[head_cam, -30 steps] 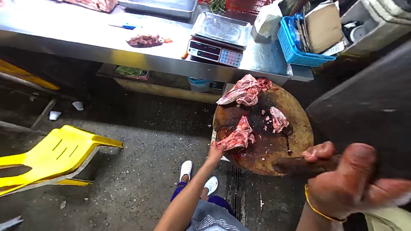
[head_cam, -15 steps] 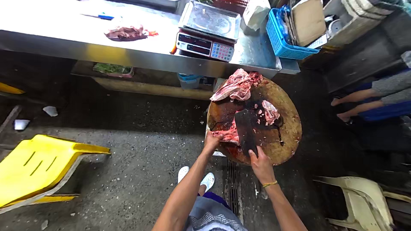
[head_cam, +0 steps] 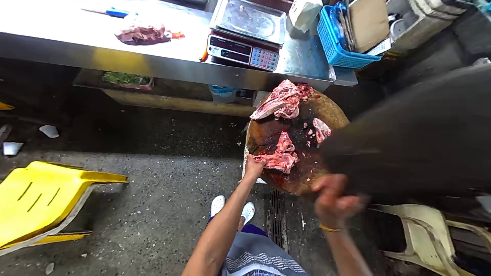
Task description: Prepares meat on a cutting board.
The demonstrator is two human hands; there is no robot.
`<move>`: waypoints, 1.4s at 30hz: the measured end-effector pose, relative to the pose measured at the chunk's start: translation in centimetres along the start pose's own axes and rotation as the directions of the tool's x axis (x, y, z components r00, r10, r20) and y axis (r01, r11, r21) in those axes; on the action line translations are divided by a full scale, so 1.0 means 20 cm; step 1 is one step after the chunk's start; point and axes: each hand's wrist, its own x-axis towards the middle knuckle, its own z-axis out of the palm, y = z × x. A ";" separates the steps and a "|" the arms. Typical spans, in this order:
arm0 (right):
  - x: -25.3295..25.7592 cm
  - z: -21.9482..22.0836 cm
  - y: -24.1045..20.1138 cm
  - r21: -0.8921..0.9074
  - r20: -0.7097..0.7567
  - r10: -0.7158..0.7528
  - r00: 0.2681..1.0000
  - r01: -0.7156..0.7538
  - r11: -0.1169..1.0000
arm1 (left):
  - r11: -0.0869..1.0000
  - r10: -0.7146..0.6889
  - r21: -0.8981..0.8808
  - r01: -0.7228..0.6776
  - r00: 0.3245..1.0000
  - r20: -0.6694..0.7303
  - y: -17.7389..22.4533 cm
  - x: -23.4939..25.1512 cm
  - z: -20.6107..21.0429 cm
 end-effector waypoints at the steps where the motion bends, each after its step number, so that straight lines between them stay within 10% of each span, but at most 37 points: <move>1: -0.16 0.02 0.17 -0.283 0.203 0.216 0.955 -0.154 0.947 | 1.000 -0.004 -0.004 0.004 1.000 0.007 0.01 0.00 0.00; 3: -0.33 0.05 0.39 -0.663 0.410 0.651 0.639 -0.282 0.693 | 0.999 -0.027 0.038 0.026 0.999 0.036 0.00 -0.01 -0.01; 6: -0.31 0.06 0.43 -0.741 0.418 0.724 0.549 -0.255 0.622 | 0.995 -0.031 0.094 0.025 0.998 0.057 0.04 0.01 -0.01; 13: -0.01 -0.08 0.16 -0.363 0.264 0.405 0.875 -0.299 0.883 | 0.991 -0.072 0.107 0.077 0.996 -0.042 0.04 0.00 0.01; 18: 0.36 -0.09 -0.28 0.197 -0.193 -0.062 0.979 0.100 0.975 | 0.991 -0.106 0.066 0.113 0.989 -0.101 0.07 -0.01 0.01; 22: 0.01 0.05 0.03 -0.127 0.000 0.084 0.996 -0.084 0.988 | 0.992 -0.090 0.082 0.098 0.991 -0.101 0.07 -0.02 0.00; 23: -0.12 0.08 0.16 -0.369 0.182 0.308 0.934 -0.225 0.902 | 0.991 -0.079 0.101 0.089 0.992 -0.098 0.06 -0.01 0.00; 25: -0.26 0.10 0.35 -0.681 0.366 0.731 0.575 -0.369 0.632 | 0.983 -0.070 0.165 0.081 0.995 -0.072 0.04 -0.03 -0.01; 27: -0.19 0.11 0.41 -0.754 0.390 0.792 0.469 -0.331 0.567 | 0.977 -0.053 0.204 0.062 0.997 -0.051 0.12 0.00 0.00; 29: -0.23 0.02 0.36 -0.748 0.392 0.776 0.495 -0.319 0.582 | 0.973 -0.072 0.215 0.080 0.996 -0.046 0.06 -0.06 0.01; 36: 0.10 -0.06 0.04 -0.132 0.082 0.287 0.954 -0.275 0.952 | 0.991 -0.047 0.124 0.059 0.994 -0.103 0.04 -0.03 0.02; 39: 0.11 0.00 -0.03 0.008 -0.058 0.108 0.992 -0.108 0.994 | 0.992 -0.053 0.110 0.063 0.994 -0.095 0.03 -0.02 0.02; 42: -0.14 0.06 0.23 -0.455 0.244 0.398 0.885 -0.257 0.852 | 0.993 -0.051 0.103 0.060 0.995 -0.086 0.03 -0.01 0.01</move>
